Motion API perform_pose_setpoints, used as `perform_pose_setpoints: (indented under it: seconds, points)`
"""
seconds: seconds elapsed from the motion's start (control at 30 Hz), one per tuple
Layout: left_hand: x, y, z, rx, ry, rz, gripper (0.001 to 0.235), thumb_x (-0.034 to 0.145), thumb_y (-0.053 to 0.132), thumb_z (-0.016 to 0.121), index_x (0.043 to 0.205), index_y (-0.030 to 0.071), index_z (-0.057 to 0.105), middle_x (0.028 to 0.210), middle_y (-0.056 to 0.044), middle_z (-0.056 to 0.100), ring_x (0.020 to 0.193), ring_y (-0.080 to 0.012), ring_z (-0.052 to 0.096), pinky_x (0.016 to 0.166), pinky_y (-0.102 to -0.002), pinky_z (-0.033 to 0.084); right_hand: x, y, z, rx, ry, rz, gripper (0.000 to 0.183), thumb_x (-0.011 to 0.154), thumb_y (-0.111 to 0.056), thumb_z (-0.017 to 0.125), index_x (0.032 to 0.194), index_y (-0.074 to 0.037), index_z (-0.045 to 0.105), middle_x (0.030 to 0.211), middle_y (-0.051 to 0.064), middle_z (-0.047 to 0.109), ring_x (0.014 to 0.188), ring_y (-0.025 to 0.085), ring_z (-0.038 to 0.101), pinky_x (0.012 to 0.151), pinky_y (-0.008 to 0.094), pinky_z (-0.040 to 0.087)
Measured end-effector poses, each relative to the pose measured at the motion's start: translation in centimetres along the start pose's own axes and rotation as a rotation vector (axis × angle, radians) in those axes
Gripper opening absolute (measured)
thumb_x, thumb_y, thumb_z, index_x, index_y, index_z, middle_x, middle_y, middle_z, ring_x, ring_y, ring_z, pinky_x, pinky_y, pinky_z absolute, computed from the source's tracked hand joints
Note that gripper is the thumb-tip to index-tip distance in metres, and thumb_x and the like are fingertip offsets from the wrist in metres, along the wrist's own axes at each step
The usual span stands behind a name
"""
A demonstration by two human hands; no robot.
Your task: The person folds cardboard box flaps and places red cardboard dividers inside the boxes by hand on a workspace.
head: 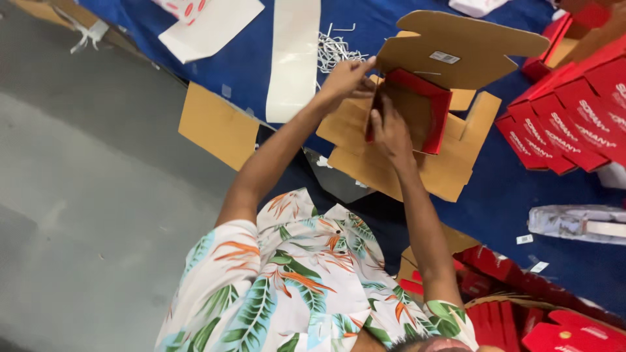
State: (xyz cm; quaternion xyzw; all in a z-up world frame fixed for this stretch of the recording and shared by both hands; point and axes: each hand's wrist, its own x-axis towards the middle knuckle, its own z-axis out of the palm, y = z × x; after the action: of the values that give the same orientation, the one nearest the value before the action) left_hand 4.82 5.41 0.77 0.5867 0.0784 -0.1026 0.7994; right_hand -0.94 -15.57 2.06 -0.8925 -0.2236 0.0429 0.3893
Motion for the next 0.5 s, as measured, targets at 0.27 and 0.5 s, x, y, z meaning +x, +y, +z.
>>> perform_pose_setpoints:
  seconds: [0.27,0.5]
  points:
    - [-2.7,-3.6,5.9,0.511,0.251,0.222,0.075,0.079,0.050,0.086,0.117,-0.010,0.061,0.091,-0.020,0.073,0.082,-0.0262,0.075,0.069,-0.039,0.061,0.9,3.7,-1.7,0.649,0.114,0.042,0.051,0.106,-0.025,0.053,0.149,0.003,0.050,0.139,0.029,0.062,0.127,0.043,0.061,0.107,0.043,0.047]
    - [0.1,-7.4,8.3,1.150,0.446,0.382,0.029,0.085,0.010,0.064,0.111,-0.004,0.062,0.109,-0.024,0.066,0.095,-0.0414,0.072,0.079,-0.050,0.059,-2.2,5.8,-6.2,-0.403,0.439,0.008,0.033,0.093,-0.011,0.067,0.122,0.003,0.064,0.112,0.028,0.068,0.104,0.044,0.066,0.091,0.048,0.052]
